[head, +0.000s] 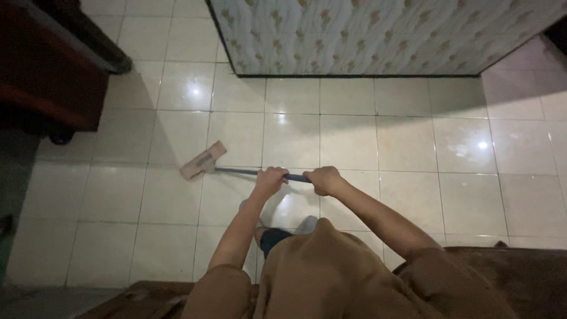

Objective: The person sweeps the tiled floor using a broom, moving from a bedroom through a hallway and into a kitchen area.

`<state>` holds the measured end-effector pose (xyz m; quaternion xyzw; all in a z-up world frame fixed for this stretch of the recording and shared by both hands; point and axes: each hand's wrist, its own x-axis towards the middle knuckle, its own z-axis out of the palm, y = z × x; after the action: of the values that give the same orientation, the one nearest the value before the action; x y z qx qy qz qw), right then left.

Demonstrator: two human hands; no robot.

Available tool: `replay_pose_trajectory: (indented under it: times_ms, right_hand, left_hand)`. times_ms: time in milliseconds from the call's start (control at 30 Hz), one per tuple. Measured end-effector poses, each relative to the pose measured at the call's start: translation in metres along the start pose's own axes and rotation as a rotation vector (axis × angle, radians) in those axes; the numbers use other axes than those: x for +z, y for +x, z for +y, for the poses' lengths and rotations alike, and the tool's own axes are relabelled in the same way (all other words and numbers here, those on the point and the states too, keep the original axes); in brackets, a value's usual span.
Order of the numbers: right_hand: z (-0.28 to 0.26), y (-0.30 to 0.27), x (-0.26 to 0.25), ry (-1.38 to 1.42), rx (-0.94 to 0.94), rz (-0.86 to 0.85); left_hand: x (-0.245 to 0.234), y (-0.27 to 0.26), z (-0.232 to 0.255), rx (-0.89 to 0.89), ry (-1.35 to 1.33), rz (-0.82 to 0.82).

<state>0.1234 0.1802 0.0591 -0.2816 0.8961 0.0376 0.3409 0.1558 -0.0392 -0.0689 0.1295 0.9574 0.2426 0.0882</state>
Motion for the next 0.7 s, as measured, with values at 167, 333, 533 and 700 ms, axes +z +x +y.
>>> replay_pose_trajectory:
  times_ms: [167,333,533,700]
  right_hand:
    - [0.036,-0.035,0.001,0.045,0.163,-0.005]
    - [0.062,-0.095,-0.01,0.161,0.371,0.049]
    - [0.066,-0.13,0.002,0.229,0.587,0.087]
    - [0.053,-0.086,0.045,0.36,0.689,0.131]
  left_hand:
    - [-0.011,0.029,0.047,0.132,0.024,-0.095]
    - [-0.028,0.07,0.111,0.33,-0.017,-0.226]
    - [-0.018,0.115,0.162,0.542,-0.05,-0.277]
    - [0.033,0.147,0.139,0.513,0.031,-0.399]
